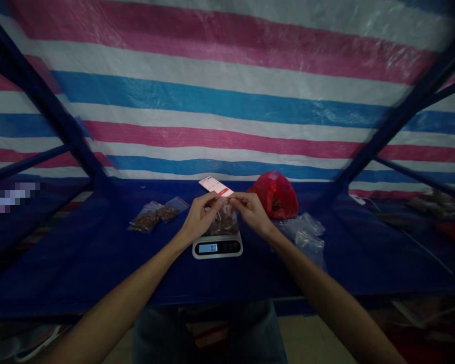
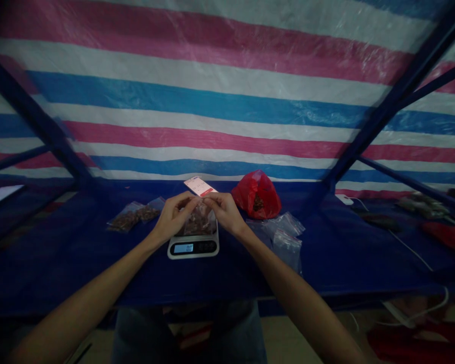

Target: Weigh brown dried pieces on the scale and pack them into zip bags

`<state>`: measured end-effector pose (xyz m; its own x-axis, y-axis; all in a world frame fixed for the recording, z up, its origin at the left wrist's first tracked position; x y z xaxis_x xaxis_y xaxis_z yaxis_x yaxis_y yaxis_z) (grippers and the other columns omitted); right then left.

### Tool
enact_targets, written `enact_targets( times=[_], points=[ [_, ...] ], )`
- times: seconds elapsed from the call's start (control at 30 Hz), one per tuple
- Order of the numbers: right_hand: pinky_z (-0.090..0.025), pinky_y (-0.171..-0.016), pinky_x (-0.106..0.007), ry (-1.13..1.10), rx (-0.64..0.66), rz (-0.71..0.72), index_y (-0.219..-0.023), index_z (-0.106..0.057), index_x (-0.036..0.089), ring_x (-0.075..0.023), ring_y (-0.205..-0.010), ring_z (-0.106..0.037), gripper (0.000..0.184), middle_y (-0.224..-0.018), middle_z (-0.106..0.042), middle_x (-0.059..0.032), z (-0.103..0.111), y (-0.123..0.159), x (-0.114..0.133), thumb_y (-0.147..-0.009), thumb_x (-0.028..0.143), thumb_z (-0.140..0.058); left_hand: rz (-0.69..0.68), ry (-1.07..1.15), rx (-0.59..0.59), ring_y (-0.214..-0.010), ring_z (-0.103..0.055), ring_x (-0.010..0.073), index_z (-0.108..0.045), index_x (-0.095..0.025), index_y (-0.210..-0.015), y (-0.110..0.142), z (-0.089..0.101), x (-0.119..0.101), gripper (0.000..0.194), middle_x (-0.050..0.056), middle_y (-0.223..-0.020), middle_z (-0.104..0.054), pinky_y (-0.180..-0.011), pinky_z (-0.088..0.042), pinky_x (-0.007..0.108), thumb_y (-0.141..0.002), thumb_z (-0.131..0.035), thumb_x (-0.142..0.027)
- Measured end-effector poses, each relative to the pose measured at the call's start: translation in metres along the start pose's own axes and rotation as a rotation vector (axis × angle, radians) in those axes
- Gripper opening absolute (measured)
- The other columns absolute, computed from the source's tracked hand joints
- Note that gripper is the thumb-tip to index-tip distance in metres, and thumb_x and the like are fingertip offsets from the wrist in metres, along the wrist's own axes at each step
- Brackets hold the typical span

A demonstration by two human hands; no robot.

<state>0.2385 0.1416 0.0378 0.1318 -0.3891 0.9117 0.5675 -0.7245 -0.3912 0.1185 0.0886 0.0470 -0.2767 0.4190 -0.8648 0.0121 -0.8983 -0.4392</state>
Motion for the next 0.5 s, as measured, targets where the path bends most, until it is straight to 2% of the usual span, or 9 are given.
enact_targets(
  times=[0.13,0.23,0.3,0.33,0.37,0.43,0.5],
  points=[
    [-0.047,-0.053,-0.026,0.004,-0.008,-0.074,-0.071,-0.070,0.015,-0.0163,-0.052,-0.062,0.048,-0.061,-0.068,-0.0030,-0.002,-0.009,-0.002,-0.083,0.061,-0.073,-0.010,0.049,-0.040,-0.083,-0.067,0.0194,-0.074,-0.016,-0.091,-0.006,0.007,0.001,0.034,0.005,-0.089,-0.075,-0.076,-0.051,0.027,-0.092,-0.066,-0.048],
    [-0.054,-0.058,-0.029,0.040,-0.001,-0.057,-0.093,-0.076,0.013,-0.0198,-0.057,-0.070,0.048,-0.066,-0.074,-0.0058,0.008,-0.012,0.019,-0.087,0.059,-0.069,0.038,0.141,-0.204,-0.074,-0.065,0.0177,-0.069,-0.017,-0.085,-0.011,0.036,0.012,0.038,0.003,-0.082,-0.072,-0.069,-0.051,0.026,-0.086,-0.072,-0.054],
    [-0.057,-0.067,-0.031,0.157,-0.024,0.010,-0.117,-0.074,0.014,-0.0205,-0.068,-0.074,0.043,-0.077,-0.078,-0.0069,0.036,-0.009,0.044,-0.094,0.048,-0.064,0.106,0.214,-0.308,-0.065,-0.064,0.0153,-0.066,-0.019,-0.088,-0.011,0.067,0.024,0.039,0.001,-0.080,-0.070,-0.062,-0.051,0.025,-0.085,-0.072,-0.058],
    [-0.057,-0.071,-0.031,0.262,-0.029,0.037,-0.125,-0.071,0.016,-0.0203,-0.073,-0.075,0.040,-0.084,-0.079,-0.0070,0.054,-0.005,0.055,-0.095,0.041,-0.063,0.159,0.234,-0.302,-0.059,-0.063,0.0146,-0.064,-0.020,-0.092,-0.011,0.081,0.031,0.040,0.000,-0.079,-0.070,-0.058,-0.051,0.026,-0.085,-0.072,-0.058],
    [-0.057,-0.074,-0.031,0.408,-0.056,0.058,-0.125,-0.071,0.017,-0.0203,-0.078,-0.075,0.035,-0.088,-0.080,-0.0070,0.076,0.000,0.065,-0.095,0.033,-0.063,0.213,0.223,-0.291,-0.051,-0.058,0.0138,-0.062,-0.021,-0.093,-0.011,0.097,0.038,0.041,-0.002,-0.071,-0.066,-0.051,-0.047,0.025,-0.084,-0.071,-0.060],
    [-0.055,-0.079,-0.031,0.730,-0.058,0.034,-0.105,-0.077,0.017,-0.0206,-0.083,-0.074,0.026,-0.092,-0.079,-0.0080,0.119,0.010,0.069,-0.089,0.013,-0.058,0.273,0.096,-0.305,-0.040,-0.045,0.0112,-0.061,-0.022,-0.094,-0.008,0.135,0.047,0.044,-0.007,-0.057,-0.055,-0.040,-0.035,0.022,-0.080,-0.074,-0.062],
    [-0.053,-0.074,-0.030,0.972,0.059,-0.112,-0.084,-0.077,0.015,-0.0202,-0.073,-0.071,0.030,-0.080,-0.077,-0.0075,0.148,0.019,0.045,-0.077,0.000,-0.053,0.282,-0.103,-0.251,-0.038,-0.042,0.0113,-0.063,-0.022,-0.095,-0.009,0.163,0.054,0.047,-0.007,-0.054,-0.054,-0.039,-0.031,0.022,-0.077,-0.074,-0.064]
  ],
)
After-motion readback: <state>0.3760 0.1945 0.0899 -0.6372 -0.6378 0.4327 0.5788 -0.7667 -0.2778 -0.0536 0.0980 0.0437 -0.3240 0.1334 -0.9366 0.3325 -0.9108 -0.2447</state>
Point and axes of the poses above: each hand's wrist, its own y-axis away from the middle knuckle, its own z-axis out of the back of the hand, x = y × z, the point moved 9 cm from there along -y, towards the middle knuckle
